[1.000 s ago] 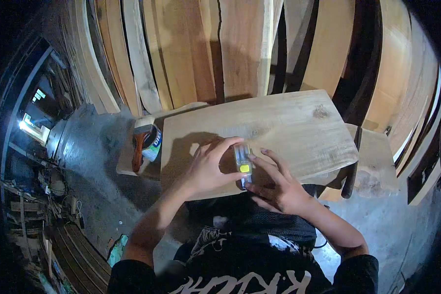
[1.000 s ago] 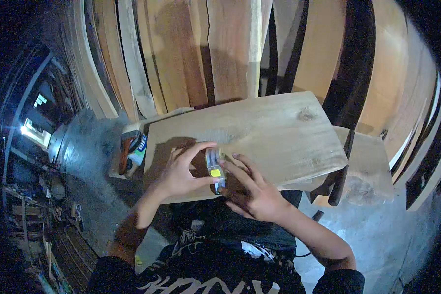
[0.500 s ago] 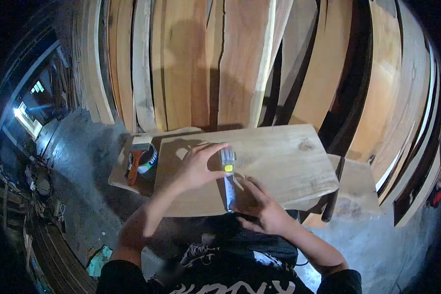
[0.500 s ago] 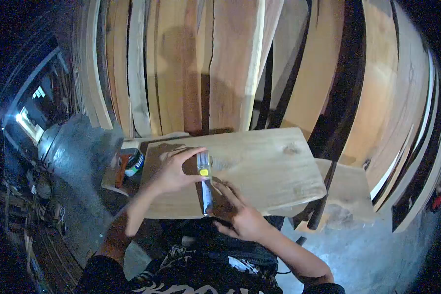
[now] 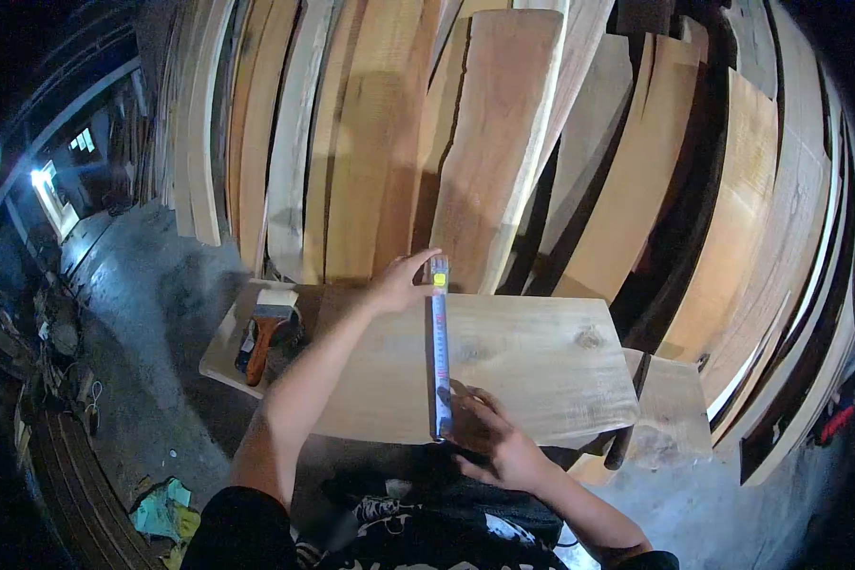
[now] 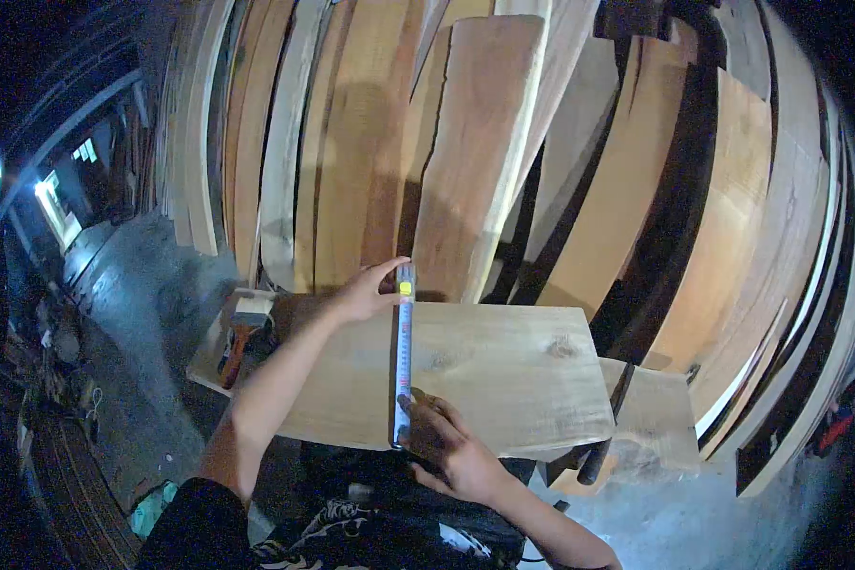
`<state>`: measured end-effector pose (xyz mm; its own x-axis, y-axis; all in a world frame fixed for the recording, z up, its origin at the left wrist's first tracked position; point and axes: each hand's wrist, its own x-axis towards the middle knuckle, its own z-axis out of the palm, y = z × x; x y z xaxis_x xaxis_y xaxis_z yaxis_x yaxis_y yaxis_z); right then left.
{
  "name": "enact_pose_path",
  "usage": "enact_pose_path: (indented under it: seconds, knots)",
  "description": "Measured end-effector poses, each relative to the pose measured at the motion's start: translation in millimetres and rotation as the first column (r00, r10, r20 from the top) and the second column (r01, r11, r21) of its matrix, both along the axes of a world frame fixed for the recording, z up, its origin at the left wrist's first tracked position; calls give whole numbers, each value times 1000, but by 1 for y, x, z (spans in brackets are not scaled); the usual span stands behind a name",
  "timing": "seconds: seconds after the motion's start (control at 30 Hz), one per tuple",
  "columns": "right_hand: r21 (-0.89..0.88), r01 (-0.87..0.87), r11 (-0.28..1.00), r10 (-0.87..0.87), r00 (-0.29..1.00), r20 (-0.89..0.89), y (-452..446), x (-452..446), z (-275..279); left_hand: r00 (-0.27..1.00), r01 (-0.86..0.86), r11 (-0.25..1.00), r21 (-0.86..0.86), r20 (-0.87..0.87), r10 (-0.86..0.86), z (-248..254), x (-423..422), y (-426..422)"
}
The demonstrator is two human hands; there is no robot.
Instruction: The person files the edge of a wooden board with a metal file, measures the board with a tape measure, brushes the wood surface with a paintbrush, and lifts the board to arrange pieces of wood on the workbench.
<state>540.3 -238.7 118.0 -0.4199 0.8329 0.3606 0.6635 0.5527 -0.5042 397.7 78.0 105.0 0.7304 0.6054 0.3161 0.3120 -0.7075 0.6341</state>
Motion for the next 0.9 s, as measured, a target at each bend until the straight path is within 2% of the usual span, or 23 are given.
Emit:
enact_pose_path:
  seconds: [0.1,0.2,0.3,0.4,0.5,0.6,0.63,0.73,0.77,0.9]
  knots:
    - [37,1,999,-2,1000,24,-1,-2,0,999,27,996,-91,34,-24,-7,-4,2]
    - [14,-22,1000,21,1000,19,1,0,1,996,-82,996,-31,32,83,-18,-3,12]
    - [-27,-32,999,32,999,-4,1,2,0,982,-186,970,-155,-22,185,-18,-9,25]
    - [11,-33,999,33,999,16,-1,-1,-3,990,-133,966,-220,17,140,-7,-20,7]
    - [24,-33,999,32,999,36,-3,-6,-1,992,-85,996,29,95,82,-17,-17,-2]
    - [27,-15,1000,13,999,53,-2,-8,-4,983,-28,998,-54,181,37,-26,-5,-1]
    - [20,-5,1000,4,999,54,-2,-8,-8,975,9,999,-33,224,-2,-28,-4,0]
    - [51,-11,999,8,998,61,-1,-11,-7,976,-32,991,-126,208,58,-46,-4,17]
    - [69,-19,997,15,998,64,0,-13,-6,941,84,972,-221,339,-4,-57,-3,28]
    - [97,-2,995,-8,995,98,1,-15,-13,954,22,987,-161,297,27,-58,-5,27]
